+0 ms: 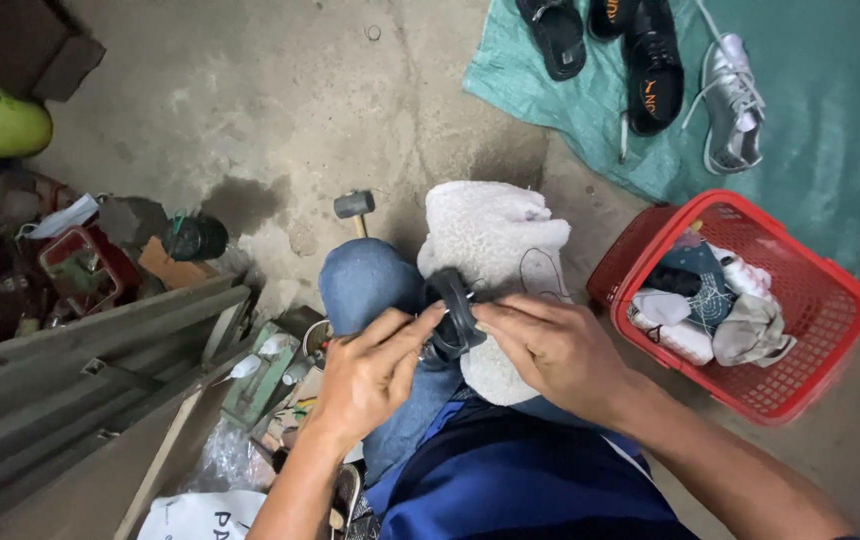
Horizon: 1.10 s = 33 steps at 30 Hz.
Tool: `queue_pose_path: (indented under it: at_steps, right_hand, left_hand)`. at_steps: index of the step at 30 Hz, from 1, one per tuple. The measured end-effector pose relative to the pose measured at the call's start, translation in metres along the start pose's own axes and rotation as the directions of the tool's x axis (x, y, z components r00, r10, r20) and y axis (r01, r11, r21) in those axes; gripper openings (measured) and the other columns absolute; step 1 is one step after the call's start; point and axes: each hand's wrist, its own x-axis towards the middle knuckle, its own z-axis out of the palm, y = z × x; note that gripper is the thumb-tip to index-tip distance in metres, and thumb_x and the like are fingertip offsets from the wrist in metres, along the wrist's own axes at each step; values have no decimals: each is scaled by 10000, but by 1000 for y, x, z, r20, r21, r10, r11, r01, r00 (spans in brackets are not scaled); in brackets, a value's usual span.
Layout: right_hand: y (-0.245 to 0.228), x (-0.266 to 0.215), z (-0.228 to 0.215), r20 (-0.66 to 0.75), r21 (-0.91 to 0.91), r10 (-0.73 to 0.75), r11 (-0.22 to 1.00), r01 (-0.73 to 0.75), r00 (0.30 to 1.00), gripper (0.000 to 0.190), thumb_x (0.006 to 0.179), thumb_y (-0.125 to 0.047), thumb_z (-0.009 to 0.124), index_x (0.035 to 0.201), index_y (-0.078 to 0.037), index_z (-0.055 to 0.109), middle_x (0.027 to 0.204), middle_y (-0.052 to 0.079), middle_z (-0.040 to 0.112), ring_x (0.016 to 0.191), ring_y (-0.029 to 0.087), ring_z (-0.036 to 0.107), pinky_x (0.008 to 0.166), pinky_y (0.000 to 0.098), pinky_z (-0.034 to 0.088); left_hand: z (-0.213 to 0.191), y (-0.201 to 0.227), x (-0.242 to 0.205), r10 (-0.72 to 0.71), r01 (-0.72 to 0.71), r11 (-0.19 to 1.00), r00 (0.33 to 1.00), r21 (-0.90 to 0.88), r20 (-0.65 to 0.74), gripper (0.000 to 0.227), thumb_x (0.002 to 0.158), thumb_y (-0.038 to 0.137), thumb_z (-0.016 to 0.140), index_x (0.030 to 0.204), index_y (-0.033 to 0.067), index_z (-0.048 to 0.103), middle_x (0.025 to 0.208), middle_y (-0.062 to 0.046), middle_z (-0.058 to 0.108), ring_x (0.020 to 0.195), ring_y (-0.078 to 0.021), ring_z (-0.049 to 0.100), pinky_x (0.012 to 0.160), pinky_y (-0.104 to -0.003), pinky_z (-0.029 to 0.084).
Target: The person sits on the floor and sews a black leather shoe using a needle and thread. They repeatedly push the needle through the shoe's sole and pull the thread to stitch it, holding the shoe steady on their lap.
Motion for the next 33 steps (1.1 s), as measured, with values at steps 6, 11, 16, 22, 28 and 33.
queue_pose_path:
  at_steps: [6,11,16,22,28,33]
  right_hand:
    - [-4,10,-6,85,166,99,980,-112,992,237,948,-32,662,1163,-38,760,990,142,804,890,318,782,695,412,637]
    - [-13,31,-8,199,-123,29,992,-4,980,226,992,-90,625,1202,-25,674,957,209,776,865,379,762,670,500,619]
    - [-15,41,-25,440,-85,94,994,-63,893,288,999,-129,574,1276,-74,631,846,187,789,800,388,770,664,493,607]
    - [-38,66,-50,607,-42,165,983,-176,777,487,949,-70,485,1429,-28,555,792,277,763,805,499,725,687,583,560]
    - [-24,75,-36,764,-36,112,991,-130,635,660,850,-27,408,1488,-95,559,637,181,731,560,334,678,647,420,570]
    - [-21,83,-24,818,-115,80,993,26,569,658,814,-61,417,1429,-169,624,592,137,706,519,315,682,583,431,538]
  left_hand:
    - [-5,4,-10,47,-41,985,998,168,-34,279,1003,152,583,1188,197,787,810,2,725,577,-267,694,500,-330,570]
    - [-3,15,-12,19,-18,943,1000,332,0,295,1029,140,501,1193,167,745,812,-38,670,672,-293,686,544,-411,570]
    - [4,17,-8,-44,49,947,999,317,-22,216,1028,175,532,1131,171,722,810,-33,654,738,-288,685,612,-394,574]
    - [1,19,-1,-83,84,976,996,201,-13,168,1030,276,607,1058,134,693,789,-75,647,763,-330,696,620,-428,575]
    - [9,-4,-16,-122,122,966,992,229,-14,252,1012,352,640,900,126,634,685,-105,606,684,-356,682,557,-460,546]
    - [10,-8,-27,-224,243,928,970,281,-97,422,981,491,655,709,184,552,552,-65,550,572,-312,657,503,-391,516]
